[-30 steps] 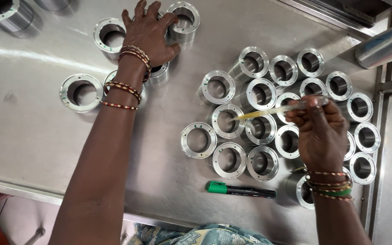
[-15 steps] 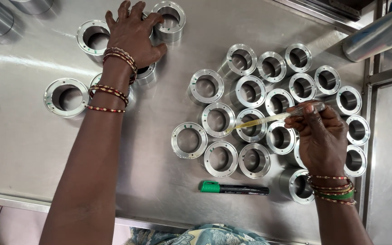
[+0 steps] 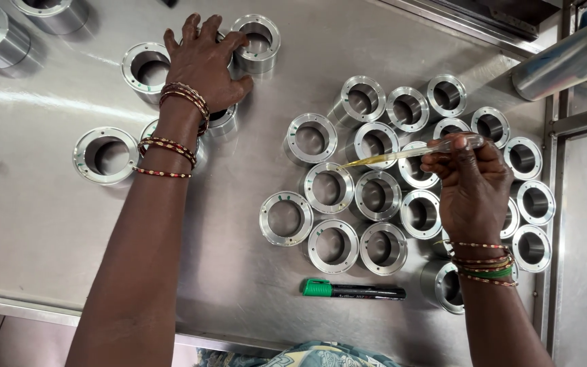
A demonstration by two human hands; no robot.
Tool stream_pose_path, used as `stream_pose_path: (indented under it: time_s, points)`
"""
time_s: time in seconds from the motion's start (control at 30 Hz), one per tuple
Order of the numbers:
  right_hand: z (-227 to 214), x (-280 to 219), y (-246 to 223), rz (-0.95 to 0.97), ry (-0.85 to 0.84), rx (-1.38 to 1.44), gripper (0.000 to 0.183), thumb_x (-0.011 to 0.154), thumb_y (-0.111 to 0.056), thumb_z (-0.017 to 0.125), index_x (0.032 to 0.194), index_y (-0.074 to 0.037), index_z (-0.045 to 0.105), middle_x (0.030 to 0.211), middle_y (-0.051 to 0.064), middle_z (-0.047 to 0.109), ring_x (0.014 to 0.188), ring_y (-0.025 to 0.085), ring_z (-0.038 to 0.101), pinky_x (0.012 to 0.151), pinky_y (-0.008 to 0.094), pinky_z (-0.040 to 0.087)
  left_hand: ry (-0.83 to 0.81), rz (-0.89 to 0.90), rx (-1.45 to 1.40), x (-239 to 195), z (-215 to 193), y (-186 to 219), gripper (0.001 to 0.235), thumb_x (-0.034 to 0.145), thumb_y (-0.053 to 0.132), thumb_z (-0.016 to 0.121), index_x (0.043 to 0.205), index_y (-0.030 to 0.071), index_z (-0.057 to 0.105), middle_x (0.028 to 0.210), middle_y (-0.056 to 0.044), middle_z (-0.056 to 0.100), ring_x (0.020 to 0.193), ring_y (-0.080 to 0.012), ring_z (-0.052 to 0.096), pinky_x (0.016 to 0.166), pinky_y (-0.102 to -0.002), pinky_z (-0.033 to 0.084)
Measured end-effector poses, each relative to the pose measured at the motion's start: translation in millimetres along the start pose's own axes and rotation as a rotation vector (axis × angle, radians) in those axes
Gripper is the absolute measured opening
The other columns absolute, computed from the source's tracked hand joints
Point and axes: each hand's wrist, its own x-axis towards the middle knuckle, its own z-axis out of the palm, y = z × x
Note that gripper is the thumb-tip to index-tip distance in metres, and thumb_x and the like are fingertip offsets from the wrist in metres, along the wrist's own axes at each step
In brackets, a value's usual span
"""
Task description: Marking metal components with a marker and applying a liquid substance with a dropper.
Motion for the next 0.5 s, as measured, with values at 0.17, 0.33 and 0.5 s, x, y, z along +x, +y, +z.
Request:
stream_pose_path:
  time_s: [0.17,0.33,0.5]
  points:
    - [3.1,11.7,2.9,-0.034,-0.015,0.076,0.019,0.108,-0.018,0.072,0.113,0.000,0.068,0.106,0.015,0.074,0.092,0.021,0.074,0.086,0.033,0.065,-0.006,-0.008,-0.003,0.3,0.4,1.2,0.066,0.071,0.042,0.080,0.134,0.029,0.063,0.156,-0.018,0.041,0.148,-0.0449,0.023,0.111,-0.077,0.015]
    - [15.5,20.4,6.4,-0.062,-0.012,0.059,0.019,0.106,-0.018,0.072,0.112,0.000,0.068,0.105,0.016,0.074,0.092,0.021,0.075,0.084,0.034,0.065,-0.007,-0.010,0.018,2.2,-1.2,0.7,0.066,0.072,0.042,0.080,0.134,0.029,0.063,0.156,-0.018,0.041,0.148,-0.0449,0.022,0.111,-0.078,0.015]
    - [17.1,21.4,6.4,-0.023,-0.007,0.015,0.020,0.105,-0.020,0.072,0.111,-0.002,0.068,0.104,0.013,0.074,0.090,0.020,0.075,0.083,0.031,0.065,-0.032,-0.029,0.000,-0.3,-5.9,5.7,0.066,0.071,0.042,0.080,0.134,0.029,0.063,0.156,-0.017,0.041,0.149,-0.0441,0.022,0.112,-0.077,0.015]
